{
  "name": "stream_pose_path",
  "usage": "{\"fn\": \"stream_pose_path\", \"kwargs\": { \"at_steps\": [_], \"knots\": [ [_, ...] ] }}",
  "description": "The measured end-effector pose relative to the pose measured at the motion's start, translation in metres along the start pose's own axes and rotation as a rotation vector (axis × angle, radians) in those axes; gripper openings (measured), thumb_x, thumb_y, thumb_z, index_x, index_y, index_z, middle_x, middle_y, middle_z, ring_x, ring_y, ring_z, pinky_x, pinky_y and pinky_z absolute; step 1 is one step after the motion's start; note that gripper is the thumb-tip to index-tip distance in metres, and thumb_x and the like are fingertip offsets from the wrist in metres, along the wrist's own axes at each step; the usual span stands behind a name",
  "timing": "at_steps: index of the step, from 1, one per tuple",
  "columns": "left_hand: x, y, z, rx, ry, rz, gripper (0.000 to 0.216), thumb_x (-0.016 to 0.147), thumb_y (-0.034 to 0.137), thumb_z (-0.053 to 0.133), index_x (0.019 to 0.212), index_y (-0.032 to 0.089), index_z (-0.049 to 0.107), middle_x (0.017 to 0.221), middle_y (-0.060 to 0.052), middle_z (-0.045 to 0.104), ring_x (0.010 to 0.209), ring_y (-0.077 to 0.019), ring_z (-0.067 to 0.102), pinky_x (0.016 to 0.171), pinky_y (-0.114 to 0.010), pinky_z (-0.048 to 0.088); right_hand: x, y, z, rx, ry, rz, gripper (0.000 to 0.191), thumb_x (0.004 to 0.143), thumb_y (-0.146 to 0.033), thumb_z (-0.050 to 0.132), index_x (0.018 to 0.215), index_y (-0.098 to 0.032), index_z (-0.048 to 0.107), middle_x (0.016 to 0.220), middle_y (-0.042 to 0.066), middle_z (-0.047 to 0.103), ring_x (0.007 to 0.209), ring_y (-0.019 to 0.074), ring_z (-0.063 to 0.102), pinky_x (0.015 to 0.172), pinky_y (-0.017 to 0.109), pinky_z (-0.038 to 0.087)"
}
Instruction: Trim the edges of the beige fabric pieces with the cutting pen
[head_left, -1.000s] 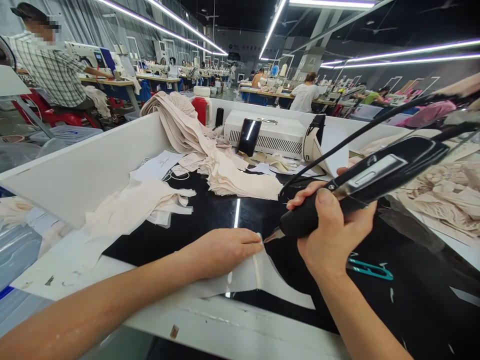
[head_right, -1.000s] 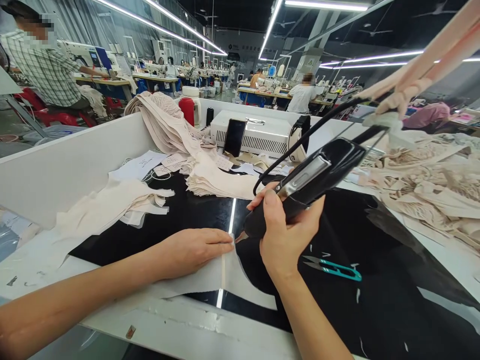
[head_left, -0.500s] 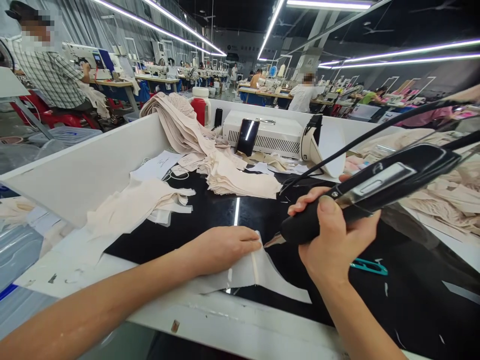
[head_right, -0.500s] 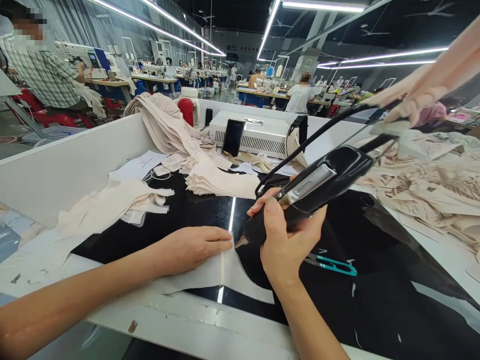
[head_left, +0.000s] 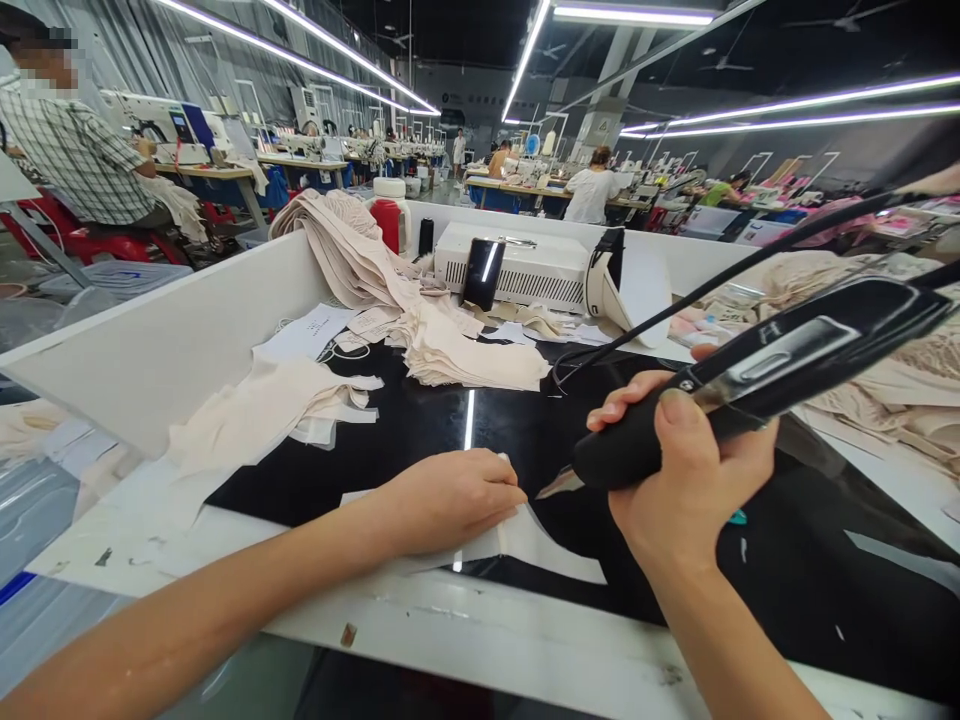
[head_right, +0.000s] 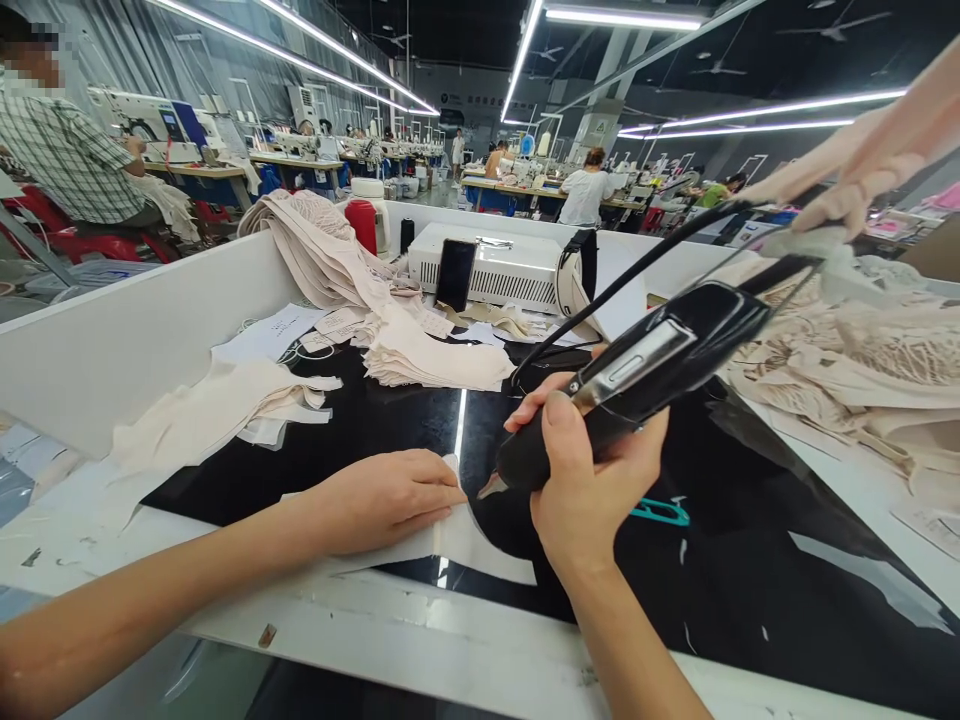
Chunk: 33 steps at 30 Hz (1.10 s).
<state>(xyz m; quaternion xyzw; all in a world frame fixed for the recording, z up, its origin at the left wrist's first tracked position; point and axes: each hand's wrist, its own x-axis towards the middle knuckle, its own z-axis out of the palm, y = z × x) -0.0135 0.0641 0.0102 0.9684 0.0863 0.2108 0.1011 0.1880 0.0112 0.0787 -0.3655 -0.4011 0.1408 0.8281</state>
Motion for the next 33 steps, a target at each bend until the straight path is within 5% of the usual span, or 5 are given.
{"fn": "stream_pose_path", "kwargs": {
  "at_steps": [15, 23, 33],
  "knots": [
    [-0.013, -0.002, 0.009, 0.007, 0.035, 0.007, 0.033, 0.129, 0.033, 0.054, 0.124, 0.02, 0.084, 0.131, -0.009, 0.085, 0.111, -0.0205, 0.084, 0.096, -0.028, 0.067, -0.01, 0.006, 0.006, 0.043, -0.024, 0.0, 0.045, 0.083, -0.042, 0.102, 0.111, -0.029, 0.069, 0.082, -0.009, 0.076, 0.059, 0.0136, 0.069, 0.055, 0.029, 0.062],
    [-0.012, 0.003, 0.001, 0.028, -0.033, 0.006, 0.02, 0.118, 0.014, 0.068, 0.13, 0.02, 0.084, 0.137, -0.009, 0.084, 0.114, -0.022, 0.085, 0.094, -0.028, 0.069, -0.015, 0.011, 0.004, 0.02, -0.05, -0.004, 0.047, 0.086, -0.045, 0.102, 0.116, -0.03, 0.069, 0.086, -0.008, 0.076, 0.062, 0.0134, 0.07, 0.057, 0.029, 0.063],
    [-0.014, 0.0, 0.001, 0.054, -0.027, 0.046, 0.02, 0.119, 0.014, 0.067, 0.128, 0.022, 0.083, 0.136, -0.009, 0.083, 0.117, -0.0215, 0.084, 0.094, -0.027, 0.069, -0.016, 0.002, -0.003, 0.036, -0.046, -0.032, 0.043, 0.089, -0.042, 0.102, 0.114, -0.029, 0.07, 0.086, -0.008, 0.076, 0.061, 0.0127, 0.07, 0.056, 0.028, 0.065]
  ]
}}
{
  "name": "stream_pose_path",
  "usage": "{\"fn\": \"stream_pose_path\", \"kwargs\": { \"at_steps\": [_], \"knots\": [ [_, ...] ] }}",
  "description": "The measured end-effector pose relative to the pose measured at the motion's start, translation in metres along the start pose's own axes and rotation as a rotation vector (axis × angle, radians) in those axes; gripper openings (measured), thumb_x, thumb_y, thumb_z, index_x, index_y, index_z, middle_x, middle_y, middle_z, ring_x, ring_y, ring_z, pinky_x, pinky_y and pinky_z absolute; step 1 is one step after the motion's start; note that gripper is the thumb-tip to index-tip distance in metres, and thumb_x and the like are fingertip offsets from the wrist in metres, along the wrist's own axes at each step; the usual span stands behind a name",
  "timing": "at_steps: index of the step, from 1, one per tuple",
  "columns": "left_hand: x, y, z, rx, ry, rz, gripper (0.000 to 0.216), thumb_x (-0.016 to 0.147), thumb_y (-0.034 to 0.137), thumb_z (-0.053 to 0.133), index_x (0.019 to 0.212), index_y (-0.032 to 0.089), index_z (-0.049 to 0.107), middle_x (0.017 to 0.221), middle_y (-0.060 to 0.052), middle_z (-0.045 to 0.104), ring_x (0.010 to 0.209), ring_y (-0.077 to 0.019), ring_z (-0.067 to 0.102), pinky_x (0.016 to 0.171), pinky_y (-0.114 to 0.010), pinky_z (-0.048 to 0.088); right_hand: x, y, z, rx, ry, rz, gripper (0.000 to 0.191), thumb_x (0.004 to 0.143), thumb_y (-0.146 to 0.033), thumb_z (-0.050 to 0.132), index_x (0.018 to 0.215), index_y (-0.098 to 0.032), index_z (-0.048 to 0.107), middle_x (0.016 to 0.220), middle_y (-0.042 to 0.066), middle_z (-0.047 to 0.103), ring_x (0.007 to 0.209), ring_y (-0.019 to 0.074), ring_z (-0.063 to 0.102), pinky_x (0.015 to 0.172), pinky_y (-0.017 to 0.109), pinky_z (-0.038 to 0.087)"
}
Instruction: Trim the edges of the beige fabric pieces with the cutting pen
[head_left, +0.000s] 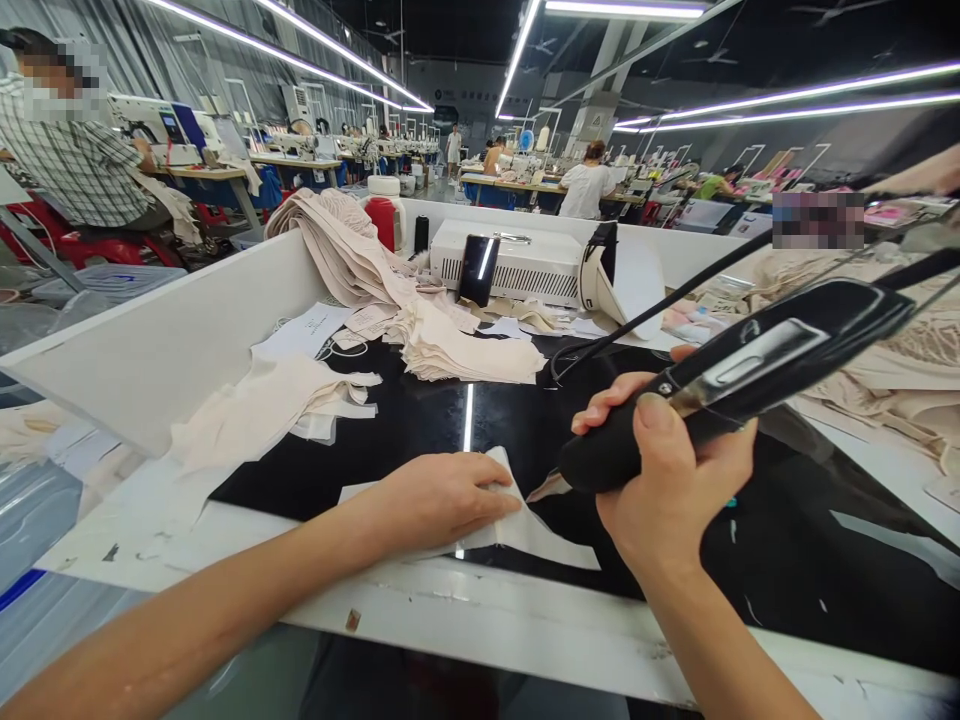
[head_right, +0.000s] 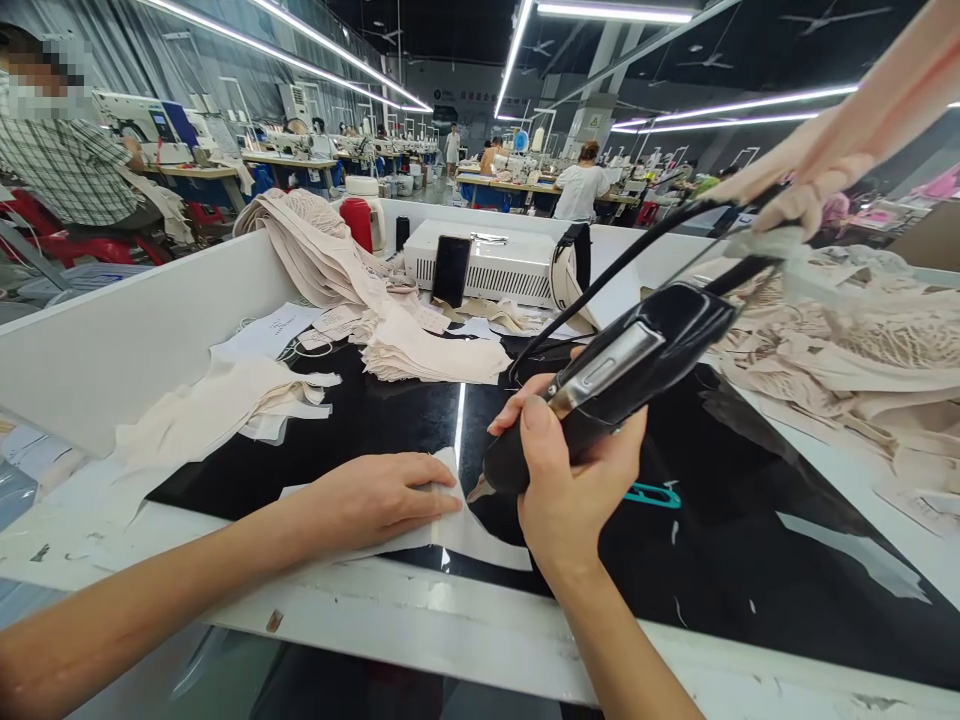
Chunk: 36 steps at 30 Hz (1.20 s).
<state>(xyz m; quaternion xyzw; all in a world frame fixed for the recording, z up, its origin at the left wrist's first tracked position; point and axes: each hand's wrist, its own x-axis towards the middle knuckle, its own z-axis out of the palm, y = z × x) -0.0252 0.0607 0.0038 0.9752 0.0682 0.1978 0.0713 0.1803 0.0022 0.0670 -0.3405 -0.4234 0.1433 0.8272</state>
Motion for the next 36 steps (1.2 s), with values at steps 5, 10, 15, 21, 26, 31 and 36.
{"fn": "stream_pose_path", "kwargs": {
  "at_steps": [5, 10, 15, 21, 26, 31, 36],
  "knots": [
    [-0.002, -0.002, -0.001, 0.008, -0.004, 0.012, 0.021, 0.12, 0.016, 0.066, 0.131, 0.022, 0.082, 0.137, -0.009, 0.083, 0.118, -0.0213, 0.083, 0.098, -0.026, 0.068, -0.005, 0.001, 0.0, -0.038, -0.041, 0.005, 0.039, 0.092, -0.043, 0.099, 0.115, -0.03, 0.07, 0.087, -0.008, 0.076, 0.062, 0.0132, 0.07, 0.059, 0.03, 0.066],
    [-0.004, -0.008, -0.004, 0.05, 0.014, 0.057, 0.022, 0.121, 0.019, 0.068, 0.138, 0.021, 0.081, 0.141, -0.011, 0.083, 0.118, -0.0226, 0.084, 0.097, -0.028, 0.069, -0.002, -0.002, -0.001, -0.038, -0.017, 0.013, 0.038, 0.091, -0.042, 0.099, 0.112, -0.028, 0.071, 0.084, -0.008, 0.076, 0.062, 0.0128, 0.07, 0.059, 0.03, 0.066],
    [0.002, -0.006, -0.014, 0.075, 0.055, 0.125, 0.021, 0.122, 0.012, 0.062, 0.13, 0.015, 0.081, 0.135, -0.014, 0.084, 0.129, -0.0265, 0.081, 0.116, -0.037, 0.067, 0.002, -0.018, -0.012, -0.031, 0.055, 0.01, 0.045, 0.084, -0.044, 0.104, 0.11, -0.029, 0.07, 0.083, -0.009, 0.076, 0.061, 0.013, 0.068, 0.056, 0.029, 0.063],
    [0.015, 0.022, -0.015, -0.031, 0.063, 0.038, 0.025, 0.125, 0.022, 0.06, 0.127, 0.015, 0.083, 0.124, -0.013, 0.084, 0.109, -0.0229, 0.082, 0.1, -0.033, 0.069, -0.009, -0.027, -0.032, -0.093, 0.037, 0.02, 0.048, 0.086, -0.049, 0.106, 0.115, -0.029, 0.074, 0.086, -0.007, 0.077, 0.063, 0.0151, 0.071, 0.06, 0.033, 0.064],
    [0.013, 0.034, -0.001, 0.006, -0.005, -0.028, 0.029, 0.127, 0.024, 0.056, 0.119, 0.017, 0.083, 0.118, -0.011, 0.083, 0.104, -0.0223, 0.08, 0.095, -0.033, 0.067, -0.018, -0.028, -0.038, -0.133, 0.027, 0.014, 0.042, 0.091, -0.049, 0.104, 0.109, -0.029, 0.071, 0.09, -0.006, 0.079, 0.066, 0.0157, 0.073, 0.062, 0.033, 0.065],
    [0.005, 0.034, -0.003, 0.041, -0.024, -0.041, 0.03, 0.128, 0.024, 0.053, 0.119, 0.019, 0.082, 0.12, -0.01, 0.083, 0.107, -0.0222, 0.079, 0.096, -0.032, 0.067, -0.021, -0.029, -0.035, -0.109, 0.018, 0.015, 0.039, 0.093, -0.045, 0.102, 0.108, -0.029, 0.07, 0.089, -0.006, 0.08, 0.065, 0.0158, 0.073, 0.061, 0.031, 0.065],
    [0.001, 0.036, -0.008, 0.041, -0.017, -0.027, 0.025, 0.126, 0.019, 0.054, 0.126, 0.019, 0.08, 0.121, -0.01, 0.082, 0.109, -0.0217, 0.08, 0.097, -0.031, 0.067, -0.023, -0.026, -0.034, -0.128, 0.02, -0.002, 0.037, 0.093, -0.045, 0.102, 0.108, -0.028, 0.071, 0.089, -0.005, 0.08, 0.066, 0.0154, 0.072, 0.062, 0.03, 0.064]
  ]
}}
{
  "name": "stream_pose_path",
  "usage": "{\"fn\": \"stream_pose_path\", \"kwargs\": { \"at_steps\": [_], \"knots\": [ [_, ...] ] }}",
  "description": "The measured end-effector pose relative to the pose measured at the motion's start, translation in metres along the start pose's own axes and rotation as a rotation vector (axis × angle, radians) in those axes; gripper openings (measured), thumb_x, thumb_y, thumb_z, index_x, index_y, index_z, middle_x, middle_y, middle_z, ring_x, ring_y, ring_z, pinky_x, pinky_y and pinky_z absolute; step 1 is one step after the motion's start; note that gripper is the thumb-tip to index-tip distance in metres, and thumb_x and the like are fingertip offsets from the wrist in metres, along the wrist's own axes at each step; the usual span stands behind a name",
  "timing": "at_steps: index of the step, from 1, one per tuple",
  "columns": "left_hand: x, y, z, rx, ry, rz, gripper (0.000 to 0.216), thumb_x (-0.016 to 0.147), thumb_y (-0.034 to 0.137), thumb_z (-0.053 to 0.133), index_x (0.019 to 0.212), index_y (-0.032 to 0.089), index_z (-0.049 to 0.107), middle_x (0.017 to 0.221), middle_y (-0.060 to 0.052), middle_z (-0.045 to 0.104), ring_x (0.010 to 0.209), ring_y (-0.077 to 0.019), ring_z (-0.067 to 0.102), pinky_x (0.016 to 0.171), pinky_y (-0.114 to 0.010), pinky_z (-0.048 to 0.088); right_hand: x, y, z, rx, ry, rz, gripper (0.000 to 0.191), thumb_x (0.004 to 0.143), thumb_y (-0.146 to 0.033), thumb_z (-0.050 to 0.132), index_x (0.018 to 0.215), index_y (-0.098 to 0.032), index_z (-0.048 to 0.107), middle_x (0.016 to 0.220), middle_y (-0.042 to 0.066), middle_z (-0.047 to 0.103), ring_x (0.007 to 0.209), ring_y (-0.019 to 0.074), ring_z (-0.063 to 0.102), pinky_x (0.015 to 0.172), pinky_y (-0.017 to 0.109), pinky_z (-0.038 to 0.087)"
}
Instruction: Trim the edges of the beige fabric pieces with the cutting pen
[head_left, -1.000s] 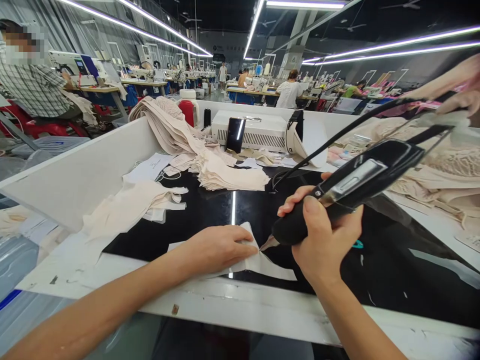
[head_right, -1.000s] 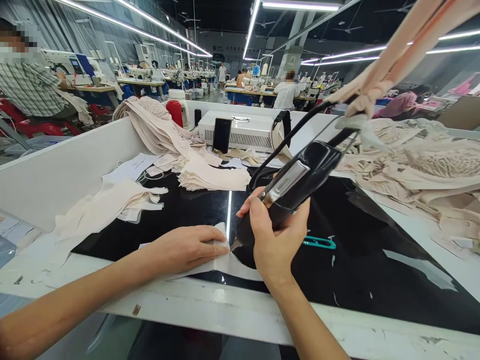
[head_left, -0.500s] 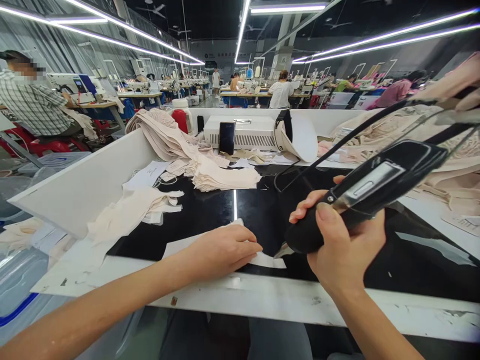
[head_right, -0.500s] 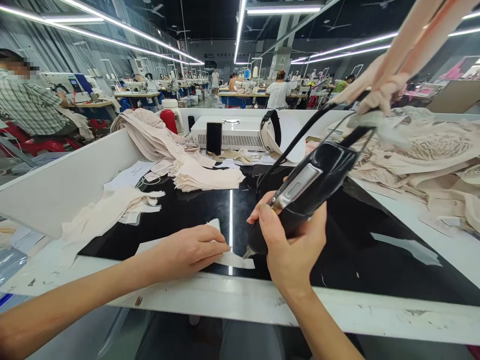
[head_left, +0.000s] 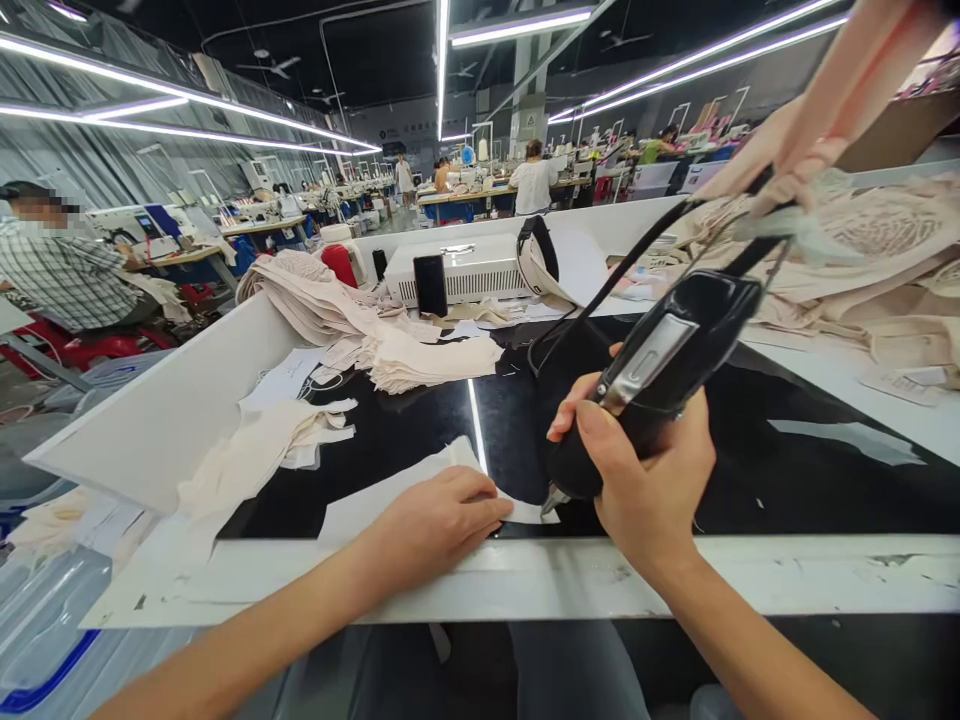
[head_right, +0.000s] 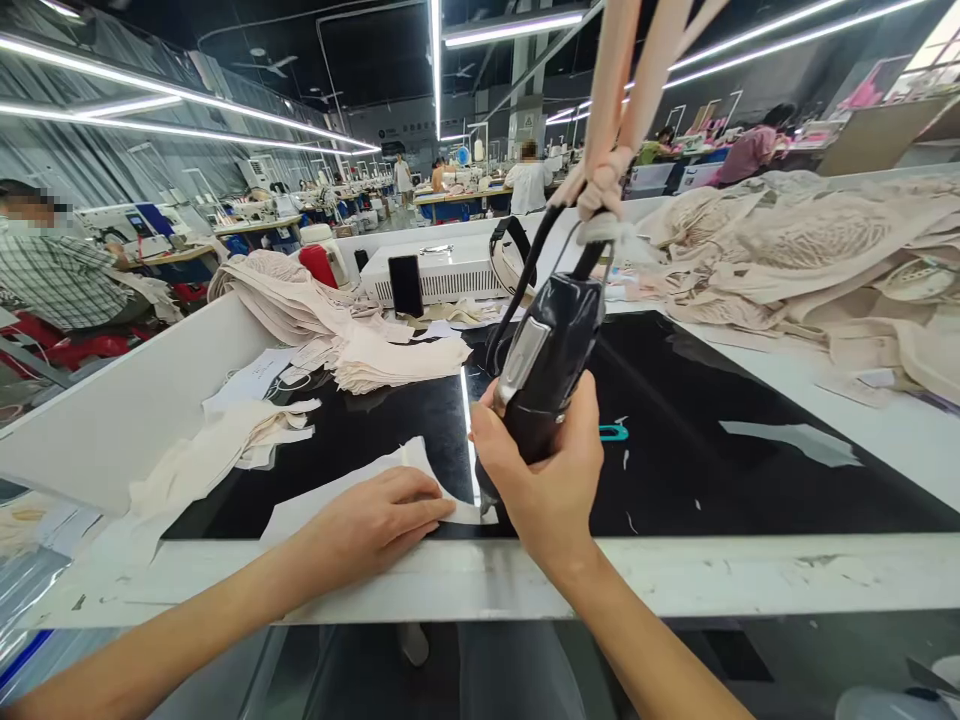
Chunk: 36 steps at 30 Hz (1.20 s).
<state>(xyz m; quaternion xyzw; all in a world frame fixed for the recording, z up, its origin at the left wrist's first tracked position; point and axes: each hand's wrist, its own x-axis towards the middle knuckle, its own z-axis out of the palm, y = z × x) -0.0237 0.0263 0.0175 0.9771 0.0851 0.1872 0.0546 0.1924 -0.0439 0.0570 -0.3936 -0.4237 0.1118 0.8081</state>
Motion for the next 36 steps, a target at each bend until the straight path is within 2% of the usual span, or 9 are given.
{"fn": "stream_pose_path", "kwargs": {
  "at_steps": [8, 14, 19, 29, 36],
  "knots": [
    [-0.005, 0.0, 0.004, -0.033, 0.019, -0.011, 0.024, 0.123, 0.015, 0.058, 0.133, 0.02, 0.079, 0.125, -0.009, 0.081, 0.111, -0.0215, 0.079, 0.101, -0.031, 0.068, 0.007, 0.004, 0.012, 0.064, 0.01, 0.02, 0.039, 0.093, -0.046, 0.1, 0.105, -0.028, 0.067, 0.086, -0.006, 0.077, 0.064, 0.0146, 0.07, 0.06, 0.031, 0.063],
    [-0.005, 0.002, 0.007, -0.062, 0.03, -0.028, 0.027, 0.126, 0.02, 0.054, 0.136, 0.02, 0.079, 0.125, -0.01, 0.08, 0.11, -0.0211, 0.078, 0.1, -0.03, 0.067, 0.008, 0.013, 0.024, 0.066, 0.002, 0.032, 0.037, 0.091, -0.043, 0.098, 0.103, -0.03, 0.065, 0.087, -0.006, 0.077, 0.063, 0.0142, 0.07, 0.059, 0.031, 0.064],
    [-0.005, 0.001, 0.011, -0.06, 0.047, -0.034, 0.031, 0.127, 0.024, 0.053, 0.135, 0.02, 0.082, 0.125, -0.012, 0.078, 0.111, -0.0226, 0.077, 0.1, -0.031, 0.066, 0.004, 0.015, 0.024, 0.04, -0.01, 0.047, 0.037, 0.093, -0.044, 0.097, 0.104, -0.029, 0.065, 0.087, -0.007, 0.078, 0.064, 0.0131, 0.07, 0.061, 0.03, 0.065],
    [-0.008, -0.001, 0.018, -0.073, 0.041, -0.091, 0.028, 0.123, 0.026, 0.064, 0.141, 0.025, 0.086, 0.133, -0.015, 0.074, 0.116, -0.0248, 0.075, 0.104, -0.035, 0.067, 0.012, 0.018, 0.03, 0.085, -0.003, 0.032, 0.044, 0.092, -0.051, 0.1, 0.105, -0.028, 0.066, 0.087, -0.007, 0.077, 0.063, 0.0131, 0.071, 0.062, 0.029, 0.065],
    [-0.007, -0.002, 0.021, -0.08, 0.062, -0.075, 0.028, 0.123, 0.028, 0.065, 0.14, 0.025, 0.087, 0.133, -0.015, 0.074, 0.118, -0.0256, 0.075, 0.106, -0.035, 0.067, 0.01, 0.021, 0.032, 0.06, -0.034, 0.03, 0.038, 0.096, -0.047, 0.097, 0.106, -0.028, 0.066, 0.087, -0.008, 0.077, 0.064, 0.0129, 0.072, 0.064, 0.029, 0.064]
  ]
}}
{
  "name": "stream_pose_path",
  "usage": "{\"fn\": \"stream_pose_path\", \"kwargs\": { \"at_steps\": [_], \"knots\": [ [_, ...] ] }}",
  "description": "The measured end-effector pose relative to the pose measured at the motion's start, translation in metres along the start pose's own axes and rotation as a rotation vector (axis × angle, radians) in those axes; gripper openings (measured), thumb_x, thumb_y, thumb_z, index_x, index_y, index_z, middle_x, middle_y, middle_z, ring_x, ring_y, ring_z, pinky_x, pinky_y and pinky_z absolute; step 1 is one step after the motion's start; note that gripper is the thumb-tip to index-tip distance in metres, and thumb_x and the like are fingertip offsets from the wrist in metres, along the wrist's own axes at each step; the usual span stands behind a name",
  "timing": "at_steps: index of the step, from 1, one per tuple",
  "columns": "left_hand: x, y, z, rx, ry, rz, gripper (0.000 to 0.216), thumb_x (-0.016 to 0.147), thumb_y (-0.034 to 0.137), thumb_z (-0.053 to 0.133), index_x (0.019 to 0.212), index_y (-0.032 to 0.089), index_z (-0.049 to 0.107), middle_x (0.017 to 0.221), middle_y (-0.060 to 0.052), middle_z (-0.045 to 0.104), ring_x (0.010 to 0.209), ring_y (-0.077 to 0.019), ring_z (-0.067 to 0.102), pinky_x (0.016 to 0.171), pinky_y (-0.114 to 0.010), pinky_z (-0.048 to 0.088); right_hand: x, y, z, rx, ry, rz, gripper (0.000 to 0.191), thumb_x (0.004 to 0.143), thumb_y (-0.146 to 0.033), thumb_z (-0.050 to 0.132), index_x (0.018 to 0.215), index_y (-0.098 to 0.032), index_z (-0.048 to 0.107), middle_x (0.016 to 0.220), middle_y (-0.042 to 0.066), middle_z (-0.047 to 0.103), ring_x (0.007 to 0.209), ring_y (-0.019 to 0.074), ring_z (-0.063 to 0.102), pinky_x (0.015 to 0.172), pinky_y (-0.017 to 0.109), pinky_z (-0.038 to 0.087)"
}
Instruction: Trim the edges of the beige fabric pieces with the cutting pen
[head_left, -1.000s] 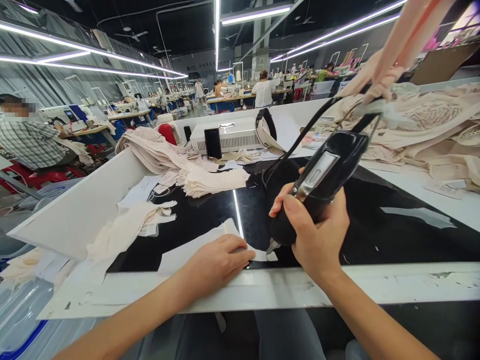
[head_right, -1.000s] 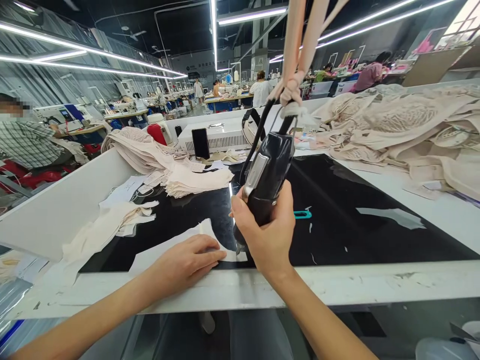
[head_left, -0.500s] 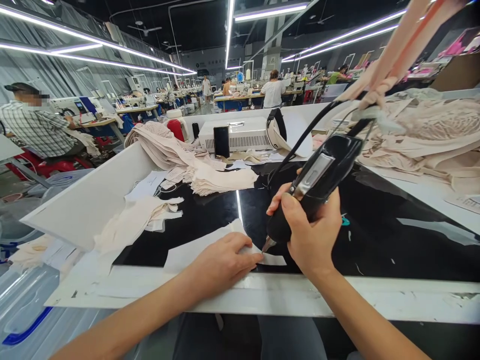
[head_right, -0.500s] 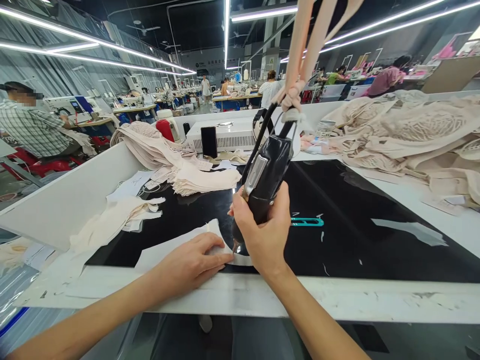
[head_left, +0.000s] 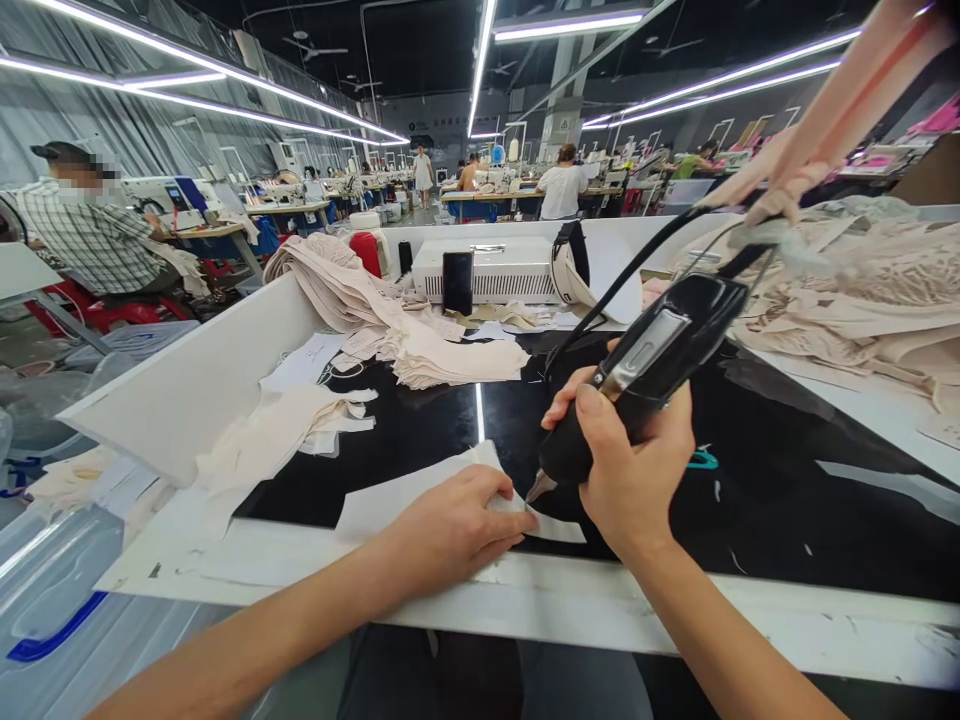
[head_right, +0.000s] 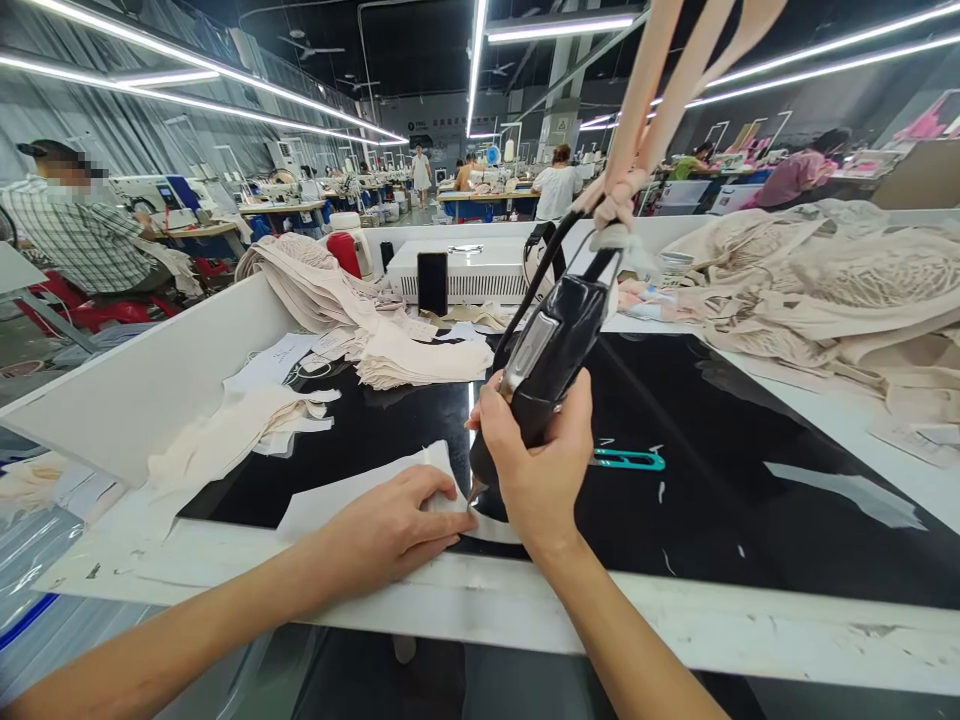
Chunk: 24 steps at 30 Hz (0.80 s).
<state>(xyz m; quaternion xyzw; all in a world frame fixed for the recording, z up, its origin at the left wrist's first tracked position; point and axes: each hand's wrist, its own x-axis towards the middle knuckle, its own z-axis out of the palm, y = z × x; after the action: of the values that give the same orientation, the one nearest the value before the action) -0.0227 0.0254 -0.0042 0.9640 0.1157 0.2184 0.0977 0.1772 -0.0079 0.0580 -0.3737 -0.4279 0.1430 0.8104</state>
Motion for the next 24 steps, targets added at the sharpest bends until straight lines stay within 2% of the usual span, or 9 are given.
{"fn": "stream_pose_path", "kwargs": {
  "at_steps": [7, 14, 17, 21, 24],
  "knots": [
    [0.001, 0.002, 0.001, -0.008, 0.041, 0.015, 0.032, 0.126, 0.031, 0.06, 0.138, 0.023, 0.088, 0.131, -0.015, 0.076, 0.114, -0.0253, 0.077, 0.104, -0.035, 0.068, 0.003, 0.005, 0.005, 0.027, 0.021, 0.003, 0.043, 0.092, -0.049, 0.1, 0.106, -0.027, 0.066, 0.086, -0.007, 0.079, 0.063, 0.0127, 0.072, 0.064, 0.029, 0.065],
    [0.001, 0.0, 0.002, -0.047, -0.027, -0.041, 0.028, 0.122, 0.032, 0.07, 0.145, 0.024, 0.085, 0.134, -0.015, 0.078, 0.119, -0.0265, 0.078, 0.108, -0.038, 0.068, 0.008, 0.008, 0.001, 0.002, 0.002, 0.011, 0.041, 0.093, -0.05, 0.099, 0.104, -0.027, 0.067, 0.086, -0.006, 0.079, 0.066, 0.0142, 0.072, 0.064, 0.031, 0.065],
    [0.005, -0.003, -0.006, -0.101, -0.041, -0.079, 0.029, 0.124, 0.029, 0.065, 0.146, 0.021, 0.082, 0.131, -0.013, 0.081, 0.117, -0.0252, 0.079, 0.107, -0.037, 0.068, 0.013, 0.004, -0.007, -0.058, 0.022, -0.002, 0.047, 0.088, -0.052, 0.103, 0.105, -0.029, 0.066, 0.086, -0.006, 0.079, 0.065, 0.0163, 0.071, 0.064, 0.033, 0.064],
    [0.019, -0.013, -0.016, -0.056, -0.092, -0.122, 0.027, 0.126, 0.019, 0.057, 0.134, 0.018, 0.082, 0.133, -0.012, 0.082, 0.119, -0.0237, 0.08, 0.107, -0.034, 0.066, 0.02, -0.003, -0.022, -0.265, 0.023, 0.053, 0.056, 0.086, -0.065, 0.102, 0.109, -0.03, 0.065, 0.091, -0.004, 0.079, 0.075, 0.0212, 0.074, 0.079, 0.041, 0.065],
    [0.031, -0.023, -0.016, 0.028, -0.162, -0.113, 0.014, 0.122, 0.021, 0.068, 0.124, 0.017, 0.081, 0.136, -0.013, 0.082, 0.126, -0.0261, 0.08, 0.11, -0.034, 0.064, 0.026, -0.01, -0.034, -0.386, 0.022, 0.085, 0.072, 0.081, -0.08, 0.098, 0.124, -0.03, 0.069, 0.118, 0.005, 0.082, 0.1, 0.0306, 0.08, 0.1, 0.053, 0.065]
  ]
}}
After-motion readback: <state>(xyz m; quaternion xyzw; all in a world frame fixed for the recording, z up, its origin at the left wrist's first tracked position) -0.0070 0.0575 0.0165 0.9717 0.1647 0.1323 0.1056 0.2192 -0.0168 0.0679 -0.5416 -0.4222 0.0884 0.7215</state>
